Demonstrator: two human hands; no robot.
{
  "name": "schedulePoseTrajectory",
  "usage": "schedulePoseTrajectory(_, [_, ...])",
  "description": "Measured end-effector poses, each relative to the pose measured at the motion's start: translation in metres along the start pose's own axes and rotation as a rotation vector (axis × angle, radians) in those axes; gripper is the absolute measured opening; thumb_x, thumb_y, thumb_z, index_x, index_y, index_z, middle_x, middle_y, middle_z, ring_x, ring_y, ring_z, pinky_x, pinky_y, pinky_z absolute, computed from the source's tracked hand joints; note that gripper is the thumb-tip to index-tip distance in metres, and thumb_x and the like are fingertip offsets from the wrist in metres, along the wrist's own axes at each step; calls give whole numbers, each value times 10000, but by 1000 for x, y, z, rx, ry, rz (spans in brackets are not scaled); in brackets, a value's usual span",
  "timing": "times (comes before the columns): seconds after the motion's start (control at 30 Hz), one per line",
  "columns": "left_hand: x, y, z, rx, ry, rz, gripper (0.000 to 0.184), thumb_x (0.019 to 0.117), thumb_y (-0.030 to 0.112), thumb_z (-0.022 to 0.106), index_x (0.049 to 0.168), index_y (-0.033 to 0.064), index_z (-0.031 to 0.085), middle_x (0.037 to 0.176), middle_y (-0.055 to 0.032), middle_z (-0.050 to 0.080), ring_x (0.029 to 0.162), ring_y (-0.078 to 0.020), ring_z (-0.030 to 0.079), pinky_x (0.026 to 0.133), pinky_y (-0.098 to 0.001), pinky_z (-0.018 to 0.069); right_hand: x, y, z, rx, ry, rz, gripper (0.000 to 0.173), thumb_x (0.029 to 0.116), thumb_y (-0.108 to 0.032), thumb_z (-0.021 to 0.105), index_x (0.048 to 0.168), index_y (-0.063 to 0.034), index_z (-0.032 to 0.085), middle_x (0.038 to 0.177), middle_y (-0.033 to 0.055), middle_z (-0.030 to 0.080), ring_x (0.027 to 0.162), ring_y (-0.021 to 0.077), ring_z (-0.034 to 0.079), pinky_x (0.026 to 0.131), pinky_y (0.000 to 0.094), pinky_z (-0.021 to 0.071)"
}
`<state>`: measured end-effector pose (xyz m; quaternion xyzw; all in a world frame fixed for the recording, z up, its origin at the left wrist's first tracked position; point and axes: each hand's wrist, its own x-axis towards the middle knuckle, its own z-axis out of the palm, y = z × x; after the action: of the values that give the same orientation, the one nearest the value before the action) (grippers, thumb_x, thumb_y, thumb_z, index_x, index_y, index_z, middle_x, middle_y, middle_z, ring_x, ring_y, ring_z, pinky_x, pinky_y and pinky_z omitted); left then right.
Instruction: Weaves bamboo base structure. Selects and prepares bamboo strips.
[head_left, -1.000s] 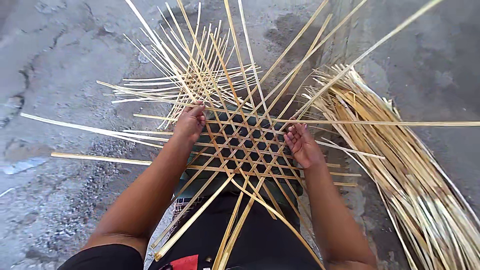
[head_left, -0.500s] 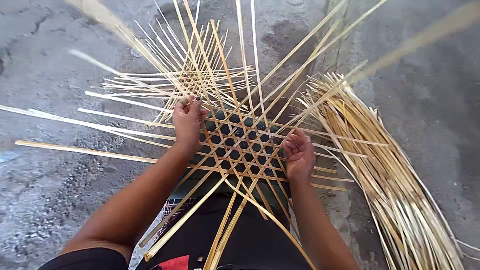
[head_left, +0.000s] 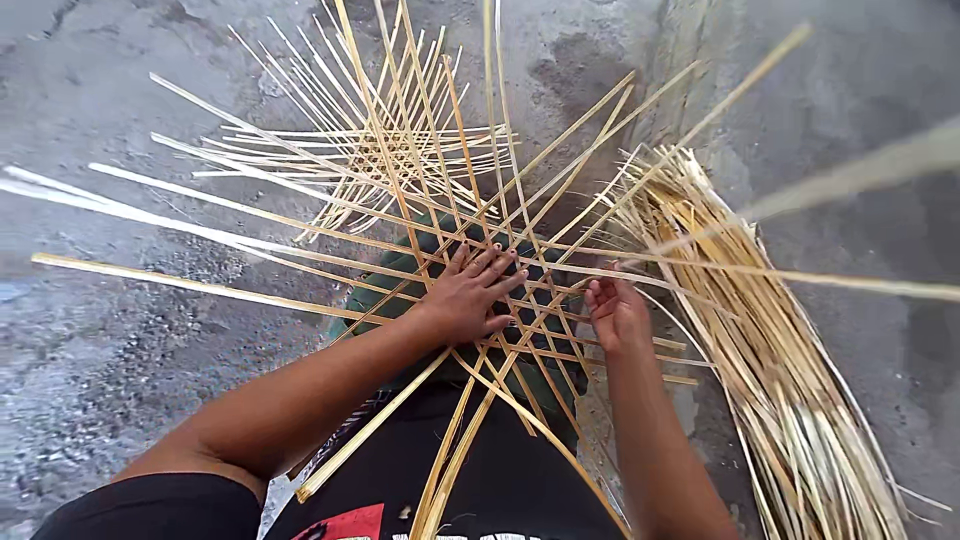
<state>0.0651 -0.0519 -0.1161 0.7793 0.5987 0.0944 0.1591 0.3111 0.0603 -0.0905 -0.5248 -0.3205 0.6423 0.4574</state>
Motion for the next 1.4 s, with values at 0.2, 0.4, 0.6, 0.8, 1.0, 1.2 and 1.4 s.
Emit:
schedulePoseTrajectory(0.2, [-1,-2,1,4,13,-1,698,1005,690,350,1627,379,281,1732,19,141,1599,-256,65,1232,-672,32,-17,31,7,0,88,-382,381,1094,-213,222,1011,-50,555,814,66,699,712,191,702,733,384,615])
schedulePoseTrajectory(0.4, [-1,-2,-7,-55,-39,-7,697,1011,680,376,1633,403,232,1738,45,98,1602,-236,6,1229,-672,-4,-29,38,-16,-7,-20,-618,285,1021,-97,254,1015,-63,537,917,69,750,840,209,751,785,373,632])
schedulePoseTrajectory(0.6, [1,1,-25,-110,-150,-27,717,1011,624,464,1640,380,221,1738,19,101,1601,-265,35,1219,-691,-12,-46,30,-23,-260,-151,-629,633,1088,-328,304,1565,85,259,1246,159,692,1003,205,732,905,364,605])
schedulePoseTrajectory(0.8, [-10,8,-57,-125,-243,-59,813,926,485,717,1617,296,334,1714,-45,212,1581,-341,146,1211,-706,93,-53,-5,-33,-322,-144,-512,903,1029,-427,507,1645,-77,-53,1570,187,429,1236,270,642,971,422,585])
schedulePoseTrajectory(1.0, [-2,24,-76,74,-264,-190,746,773,383,840,1451,295,542,1437,-156,540,1341,-421,469,1053,-683,352,-62,-37,-51,-287,-67,-525,675,1086,-332,399,1638,-58,125,1508,154,517,1147,276,685,921,417,604])
schedulePoseTrajectory(1.2, [33,-1,-97,21,-161,-126,952,628,422,940,1465,369,490,1387,-195,562,1309,-460,478,988,-697,420,-77,-75,-65,-219,-45,-637,594,1092,-293,326,1616,-35,219,1325,156,664,1021,245,727,851,372,616])
schedulePoseTrajectory(1.4, [68,-81,-173,215,283,-331,931,700,426,915,1515,413,465,1440,-280,505,1343,-525,432,963,-737,425,-99,-91,-105,-194,-43,-759,568,1105,-345,355,1593,-66,271,1236,62,716,953,172,741,837,324,621])
